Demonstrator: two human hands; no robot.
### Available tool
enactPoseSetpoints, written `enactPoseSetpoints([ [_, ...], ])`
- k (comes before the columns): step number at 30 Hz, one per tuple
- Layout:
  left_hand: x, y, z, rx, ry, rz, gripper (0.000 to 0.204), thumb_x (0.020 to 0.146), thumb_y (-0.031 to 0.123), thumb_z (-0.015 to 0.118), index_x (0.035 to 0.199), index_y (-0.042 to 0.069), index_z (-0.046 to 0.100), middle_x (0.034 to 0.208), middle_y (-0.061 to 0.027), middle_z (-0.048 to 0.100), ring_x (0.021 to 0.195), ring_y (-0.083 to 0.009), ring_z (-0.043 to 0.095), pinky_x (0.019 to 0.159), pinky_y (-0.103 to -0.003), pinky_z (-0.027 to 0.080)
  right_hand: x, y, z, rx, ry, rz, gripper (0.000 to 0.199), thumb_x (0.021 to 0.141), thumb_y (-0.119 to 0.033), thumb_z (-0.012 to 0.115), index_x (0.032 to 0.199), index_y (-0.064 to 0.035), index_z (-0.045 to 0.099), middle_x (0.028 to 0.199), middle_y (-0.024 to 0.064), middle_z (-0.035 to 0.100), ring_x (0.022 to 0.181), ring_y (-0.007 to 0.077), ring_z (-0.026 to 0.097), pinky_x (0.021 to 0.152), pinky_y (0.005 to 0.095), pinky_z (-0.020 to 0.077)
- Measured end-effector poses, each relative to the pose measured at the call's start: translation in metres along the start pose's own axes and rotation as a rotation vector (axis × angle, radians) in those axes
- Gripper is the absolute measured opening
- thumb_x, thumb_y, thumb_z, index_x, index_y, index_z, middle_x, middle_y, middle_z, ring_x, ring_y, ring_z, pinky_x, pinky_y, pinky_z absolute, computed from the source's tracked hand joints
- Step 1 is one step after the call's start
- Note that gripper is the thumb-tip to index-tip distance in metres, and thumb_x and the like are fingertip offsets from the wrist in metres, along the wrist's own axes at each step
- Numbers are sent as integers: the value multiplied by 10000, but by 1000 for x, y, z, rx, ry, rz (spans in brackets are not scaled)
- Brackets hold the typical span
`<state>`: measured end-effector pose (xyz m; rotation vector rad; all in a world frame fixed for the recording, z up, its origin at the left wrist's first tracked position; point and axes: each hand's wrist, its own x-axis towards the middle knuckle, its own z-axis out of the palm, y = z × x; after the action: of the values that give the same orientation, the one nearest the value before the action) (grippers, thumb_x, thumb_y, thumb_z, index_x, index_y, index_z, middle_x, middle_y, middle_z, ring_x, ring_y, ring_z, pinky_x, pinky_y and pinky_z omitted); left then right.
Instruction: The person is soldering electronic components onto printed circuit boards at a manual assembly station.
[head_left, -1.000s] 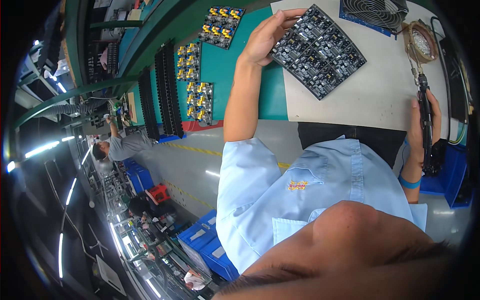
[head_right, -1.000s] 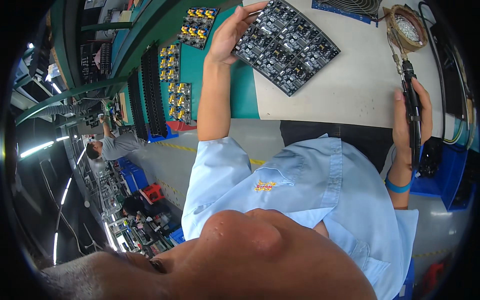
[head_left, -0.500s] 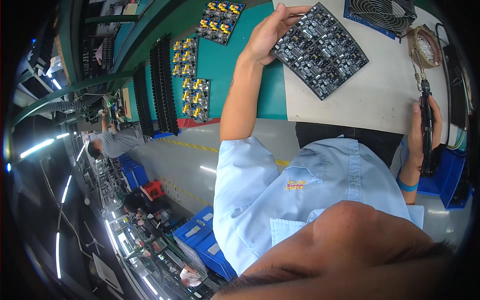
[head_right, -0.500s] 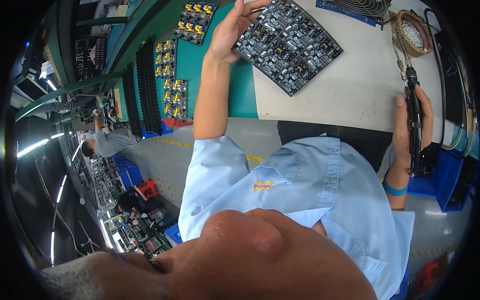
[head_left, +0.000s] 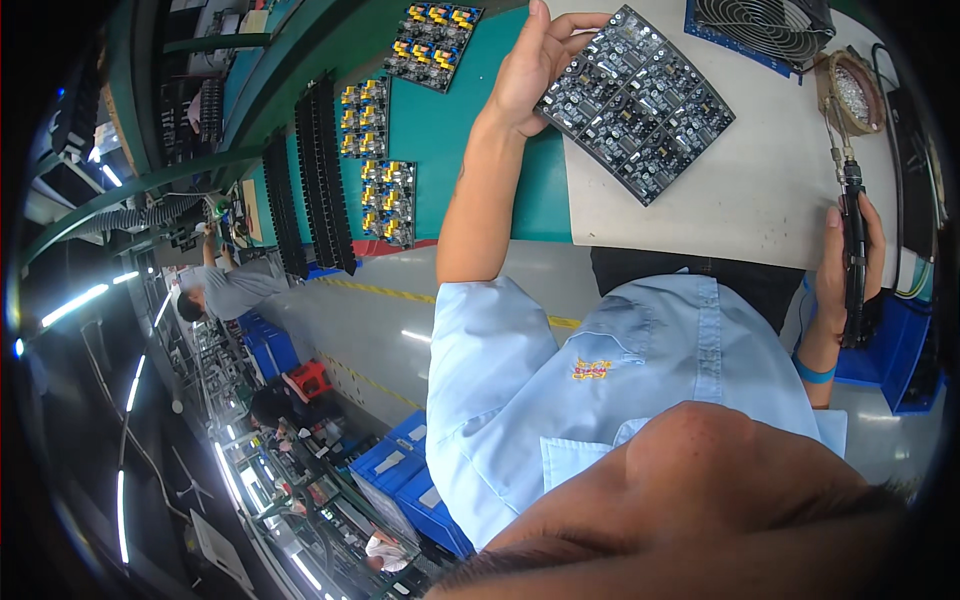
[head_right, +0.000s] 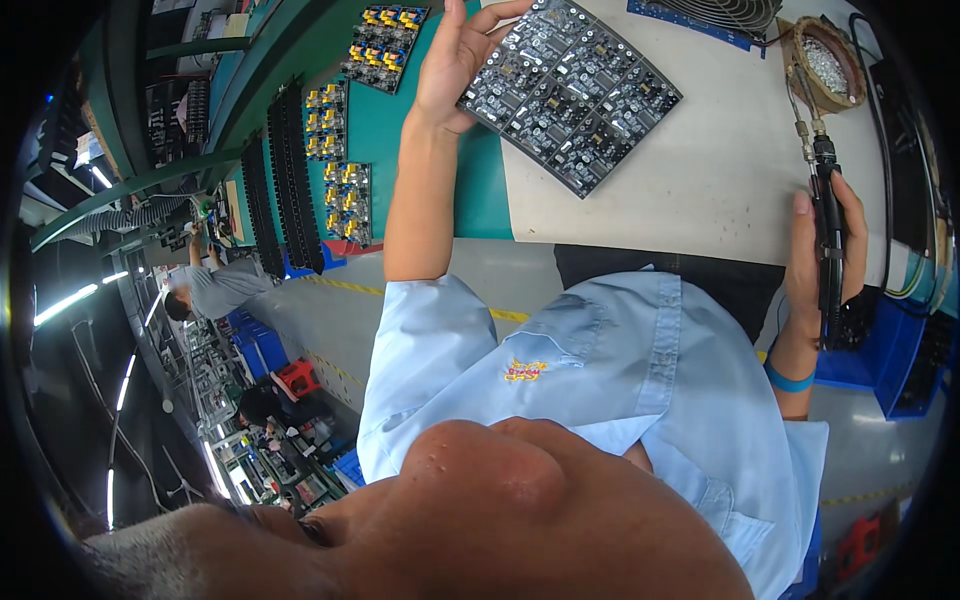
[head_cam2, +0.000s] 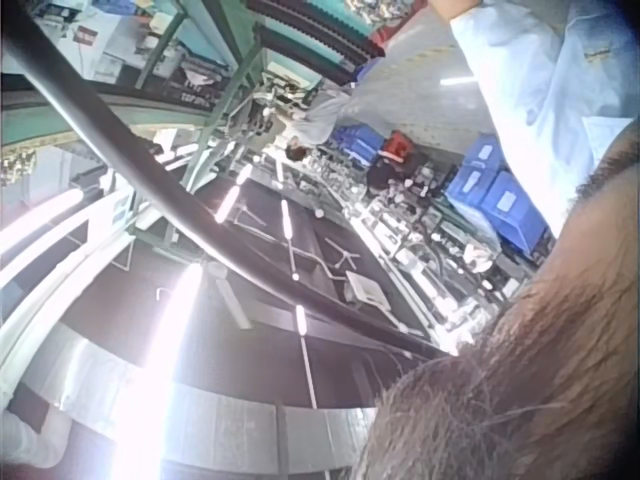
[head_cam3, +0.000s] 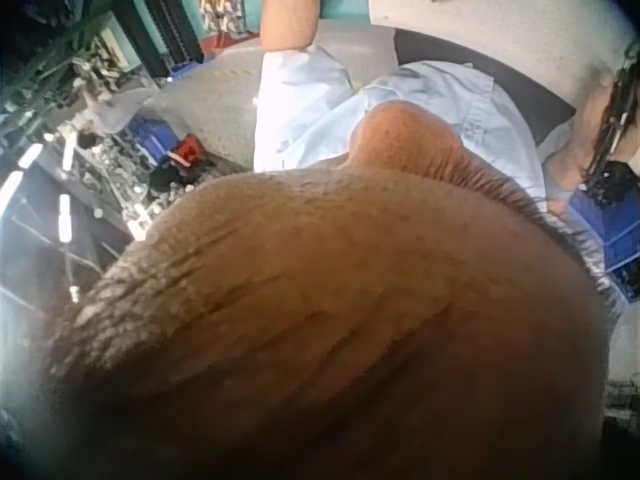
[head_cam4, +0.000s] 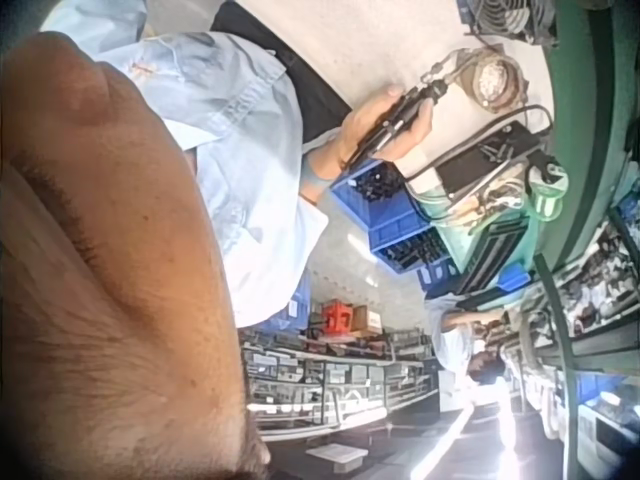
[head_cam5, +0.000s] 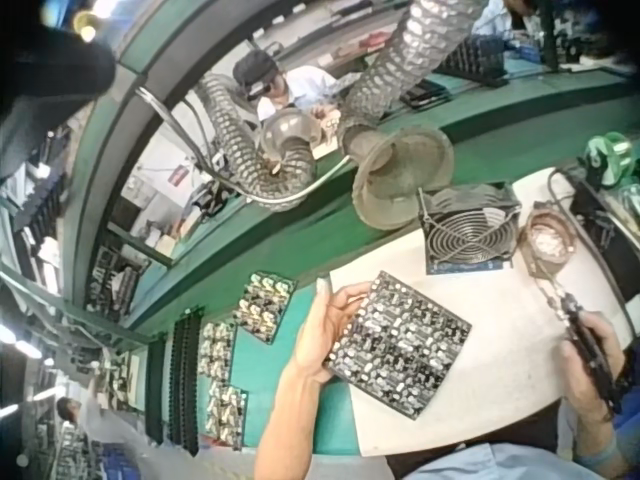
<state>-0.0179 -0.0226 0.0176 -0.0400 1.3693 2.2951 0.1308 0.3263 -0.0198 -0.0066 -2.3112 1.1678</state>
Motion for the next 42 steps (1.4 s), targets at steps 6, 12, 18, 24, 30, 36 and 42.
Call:
enactPoseSetpoints([
  [6, -2, 0, 4, -25, 24, -12, 674, 1037, 580, 319, 1318, 5, 527, 1229, -165, 637, 1047, -240, 634, 925, -335, 492, -1, 0, 0, -14, -6, 14, 372, 899, -52, 711, 1246, 21, 602, 1095, 174, 705, 967, 224, 704, 858, 287, 553],
  [12, -3, 2, 6, 89, -15, 11, 609, 1053, 523, 338, 1330, 11, 519, 1259, -168, 617, 1071, -233, 618, 940, -331, 481, 0, 1, 0, -7, -9, -6, 373, 897, -44, 709, 1247, 21, 601, 1096, 176, 704, 967, 226, 706, 862, 292, 557],
  [18, -4, -2, -1, 63, -70, -3, 489, 1066, 405, 400, 1350, 22, 509, 1285, -153, 599, 1100, -219, 593, 957, -323, 468, -1, 3, -2, -13, -15, -13, 376, 893, -41, 712, 1247, 18, 603, 1091, 175, 706, 959, 225, 707, 853, 292, 557],
  [24, -1, -7, -12, 202, -67, 78, 409, 1053, 273, 466, 1383, 34, 494, 1292, -126, 589, 1117, -200, 570, 971, -303, 447, -1, 4, -2, -20, -10, -5, 377, 891, -43, 715, 1246, 20, 604, 1087, 174, 707, 953, 223, 707, 842, 292, 557],
  [30, -2, -9, -18, 209, -31, 41, 397, 1008, 192, 531, 1364, 17, 528, 1198, -115, 641, 1002, -157, 613, 863, -248, 478, 0, 4, -1, -2, -8, -14, 368, 894, -49, 714, 1240, 22, 607, 1086, 174, 708, 947, 222, 707, 840, 292, 556],
  [36, 0, -14, -22, 266, 45, 11, 388, 970, 154, 579, 1321, -11, 567, 1104, -105, 686, 866, -99, 656, 727, -197, 519, 0, 2, -3, -21, -14, 5, 364, 895, -50, 714, 1236, 25, 609, 1089, 174, 707, 958, 225, 705, 848, 294, 555],
  [42, -4, -9, -13, 404, 63, -45, 385, 963, 131, 588, 1324, 0, 554, 1082, -83, 682, 805, -81, 646, 641, -182, 519, -1, 3, -2, -62, 2, -23, 359, 890, -59, 724, 1225, 15, 619, 1066, 157, 710, 889, 207, 694, 834, 290, 553],
])
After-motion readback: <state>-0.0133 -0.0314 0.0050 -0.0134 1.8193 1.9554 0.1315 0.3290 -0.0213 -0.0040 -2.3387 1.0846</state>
